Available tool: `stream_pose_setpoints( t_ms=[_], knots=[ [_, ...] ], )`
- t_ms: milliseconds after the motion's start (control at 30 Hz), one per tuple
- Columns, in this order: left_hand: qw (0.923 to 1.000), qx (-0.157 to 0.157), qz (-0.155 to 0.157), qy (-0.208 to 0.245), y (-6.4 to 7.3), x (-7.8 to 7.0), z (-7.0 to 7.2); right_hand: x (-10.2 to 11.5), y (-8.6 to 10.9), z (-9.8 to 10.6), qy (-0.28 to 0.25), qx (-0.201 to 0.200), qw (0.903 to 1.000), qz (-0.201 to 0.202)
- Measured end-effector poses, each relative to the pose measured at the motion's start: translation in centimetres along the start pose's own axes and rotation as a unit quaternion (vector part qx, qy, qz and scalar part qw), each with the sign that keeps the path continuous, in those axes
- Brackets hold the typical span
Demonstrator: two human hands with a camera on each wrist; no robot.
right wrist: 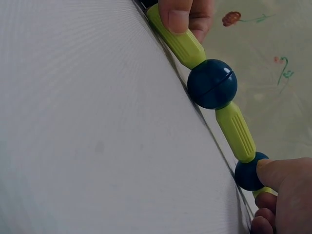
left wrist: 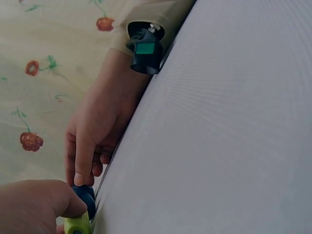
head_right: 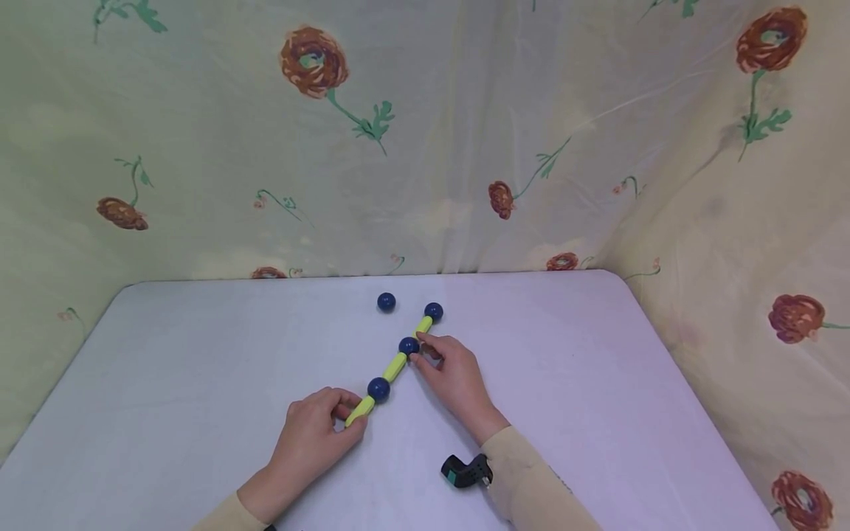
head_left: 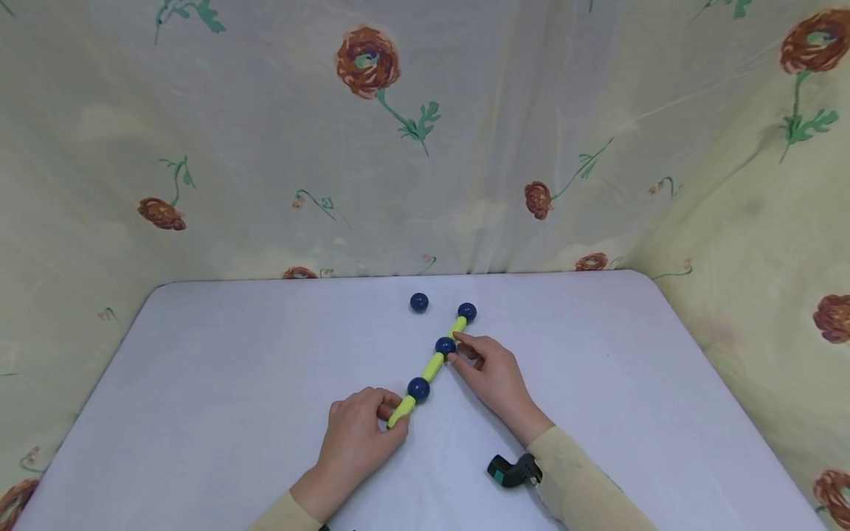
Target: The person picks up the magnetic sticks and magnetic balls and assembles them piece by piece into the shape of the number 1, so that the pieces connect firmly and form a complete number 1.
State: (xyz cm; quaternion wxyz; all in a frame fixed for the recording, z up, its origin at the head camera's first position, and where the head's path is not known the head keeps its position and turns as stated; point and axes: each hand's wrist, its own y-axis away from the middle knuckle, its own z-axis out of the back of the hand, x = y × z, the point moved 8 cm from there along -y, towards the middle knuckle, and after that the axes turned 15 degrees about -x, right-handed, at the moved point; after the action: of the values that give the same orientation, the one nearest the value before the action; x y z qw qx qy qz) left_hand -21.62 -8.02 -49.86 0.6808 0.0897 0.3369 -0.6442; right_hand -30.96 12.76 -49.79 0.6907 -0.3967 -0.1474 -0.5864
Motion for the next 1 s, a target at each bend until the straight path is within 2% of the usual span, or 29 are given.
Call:
stream_pose_setpoints(
  t_ms=[233, 400, 567, 833, 1000],
  knots=[
    [1.0000, -0.001, 0.000, 0.001, -0.2, 0.0, 0.0, 0.1, 0.2, 0.5, -0.028, -0.018, 0.9993, 0.016],
    [1.0000, -0.001, 0.003, 0.005, -0.2, 0.1, -0.1, 0.6, 0.9, 0.6, -0.066, -0.019, 0.9975, 0.018],
    [1.0000, -0.003, -0.001, 0.004, -0.2, 0.1, -0.2, 1.7, 2.0, 0.0, -0.087, 0.014, 0.9957, 0.027],
    [1.0000, 0.000, -0.006, 0.003, -0.1, 0.0, -0.1, 3.1, 3.4, -1.1, -0.066, 0.069, 0.9934, 0.064],
    [1.0000, -0.001, -0.009, 0.003, 0.0, 0.0, 0.1, 3.7, 4.0, -1.6, -0.045, 0.087, 0.9908, 0.094]
  ],
)
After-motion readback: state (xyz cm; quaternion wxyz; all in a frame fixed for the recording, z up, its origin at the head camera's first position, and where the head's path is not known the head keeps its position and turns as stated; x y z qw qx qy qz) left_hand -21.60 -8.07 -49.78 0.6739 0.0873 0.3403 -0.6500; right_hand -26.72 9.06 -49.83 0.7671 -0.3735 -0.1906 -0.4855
